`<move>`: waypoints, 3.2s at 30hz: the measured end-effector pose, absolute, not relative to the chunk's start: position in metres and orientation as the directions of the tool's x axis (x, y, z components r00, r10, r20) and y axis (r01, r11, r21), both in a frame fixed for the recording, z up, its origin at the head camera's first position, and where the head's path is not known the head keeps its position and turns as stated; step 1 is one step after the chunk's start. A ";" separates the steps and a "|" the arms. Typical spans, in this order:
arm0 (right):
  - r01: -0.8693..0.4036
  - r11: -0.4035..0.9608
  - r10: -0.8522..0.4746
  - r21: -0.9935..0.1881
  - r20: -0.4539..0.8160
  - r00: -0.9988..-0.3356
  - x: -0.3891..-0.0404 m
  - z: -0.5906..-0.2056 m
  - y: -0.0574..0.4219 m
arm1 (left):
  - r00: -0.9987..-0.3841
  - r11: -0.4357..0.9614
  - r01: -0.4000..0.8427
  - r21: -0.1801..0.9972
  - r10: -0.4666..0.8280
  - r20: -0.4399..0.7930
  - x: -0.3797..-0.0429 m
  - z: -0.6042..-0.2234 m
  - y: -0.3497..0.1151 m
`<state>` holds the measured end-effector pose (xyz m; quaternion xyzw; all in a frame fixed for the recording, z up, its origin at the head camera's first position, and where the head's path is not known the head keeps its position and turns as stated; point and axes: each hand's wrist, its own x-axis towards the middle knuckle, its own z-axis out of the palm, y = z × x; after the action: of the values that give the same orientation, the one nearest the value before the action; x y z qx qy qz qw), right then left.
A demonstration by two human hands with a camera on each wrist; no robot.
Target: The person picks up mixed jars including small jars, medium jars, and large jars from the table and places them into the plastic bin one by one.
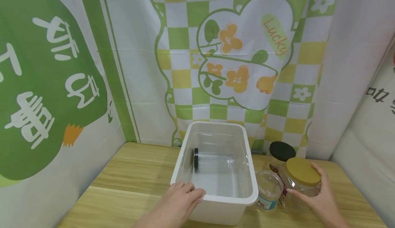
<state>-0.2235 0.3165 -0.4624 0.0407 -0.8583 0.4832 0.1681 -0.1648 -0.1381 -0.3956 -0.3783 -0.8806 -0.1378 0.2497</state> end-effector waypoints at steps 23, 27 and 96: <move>-0.300 0.620 0.016 -0.725 0.394 -0.919 -0.226 -0.448 0.321 | -0.574 0.677 0.735 0.032 0.598 0.560 -0.167 -0.397 -0.137; -0.310 0.649 -0.023 -0.694 0.389 -0.921 -0.226 -0.442 0.324 | -0.586 0.677 0.734 0.047 0.597 0.548 -0.166 -0.397 -0.137; -0.526 0.765 -0.454 -0.371 0.268 -0.850 -0.238 -0.330 0.326 | -0.696 0.712 0.690 0.135 0.599 0.397 -0.164 -0.384 -0.137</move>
<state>-0.2383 0.3262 -0.3303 0.2619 -0.9360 0.2208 0.0816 -0.1638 -0.1370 -0.3843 -0.3539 -0.9104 -0.1378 0.1644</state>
